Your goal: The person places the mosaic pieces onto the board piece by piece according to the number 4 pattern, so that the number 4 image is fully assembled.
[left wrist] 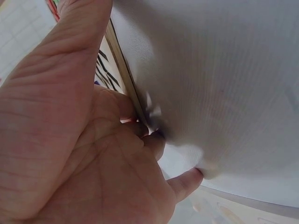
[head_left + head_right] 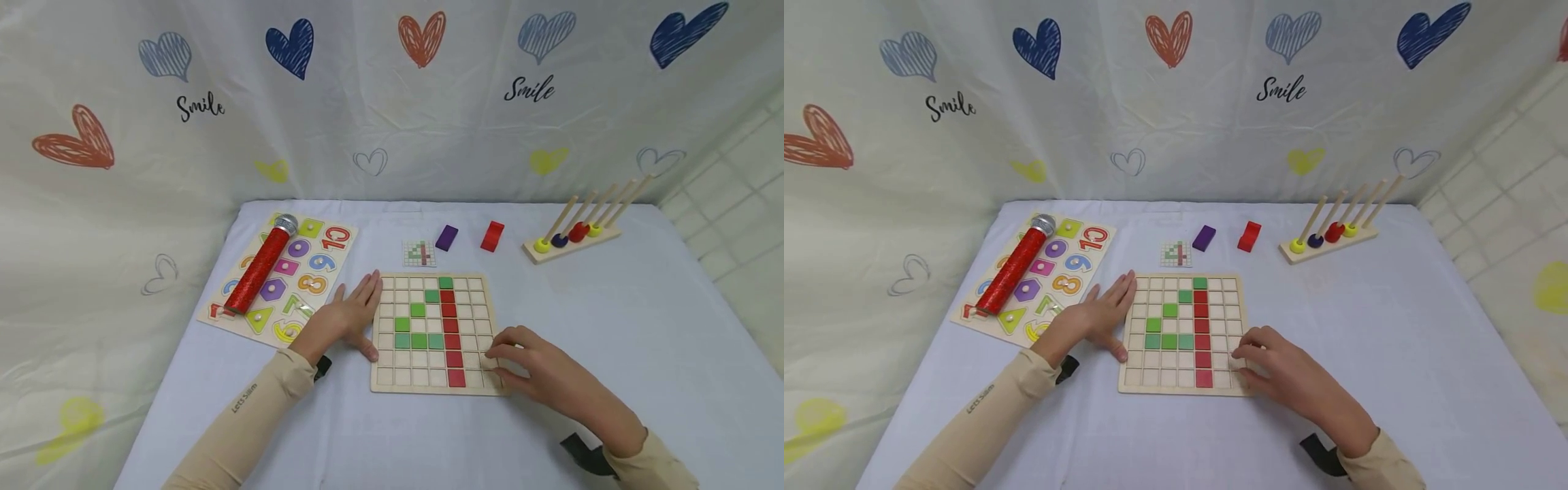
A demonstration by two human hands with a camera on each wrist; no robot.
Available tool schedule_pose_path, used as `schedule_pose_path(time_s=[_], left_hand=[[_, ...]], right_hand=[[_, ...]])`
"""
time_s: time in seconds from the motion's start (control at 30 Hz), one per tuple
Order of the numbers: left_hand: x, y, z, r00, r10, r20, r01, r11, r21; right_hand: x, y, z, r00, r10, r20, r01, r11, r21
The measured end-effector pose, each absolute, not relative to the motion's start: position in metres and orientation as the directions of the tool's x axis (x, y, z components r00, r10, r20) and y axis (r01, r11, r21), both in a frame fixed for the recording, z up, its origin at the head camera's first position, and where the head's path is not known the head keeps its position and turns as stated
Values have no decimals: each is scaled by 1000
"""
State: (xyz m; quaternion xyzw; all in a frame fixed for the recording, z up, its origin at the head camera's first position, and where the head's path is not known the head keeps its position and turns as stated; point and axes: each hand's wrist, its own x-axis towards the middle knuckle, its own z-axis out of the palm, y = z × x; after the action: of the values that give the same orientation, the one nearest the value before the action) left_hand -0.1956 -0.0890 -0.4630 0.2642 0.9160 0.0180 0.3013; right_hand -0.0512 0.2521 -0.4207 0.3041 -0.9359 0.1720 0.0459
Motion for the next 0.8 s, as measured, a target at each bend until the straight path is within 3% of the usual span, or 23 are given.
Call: schedule_pose_path(time_s=[0.2, 0.4, 0.8], left_hand=[[-191, -90, -454, -678, 510, -529, 483, 852, 202], [-192, -91, -455, -676, 517, -524, 486, 848, 211], [-191, -89, -454, -674, 506, -538, 481, 854, 200]], right_hand=[[-46, 265, -420, -898, -423, 121, -440, 862, -251], [-44, 281, -425, -961, -266, -79, -247, 949, -195], [-44, 285, -435, -928, -371, -30, -350, 899, -262]])
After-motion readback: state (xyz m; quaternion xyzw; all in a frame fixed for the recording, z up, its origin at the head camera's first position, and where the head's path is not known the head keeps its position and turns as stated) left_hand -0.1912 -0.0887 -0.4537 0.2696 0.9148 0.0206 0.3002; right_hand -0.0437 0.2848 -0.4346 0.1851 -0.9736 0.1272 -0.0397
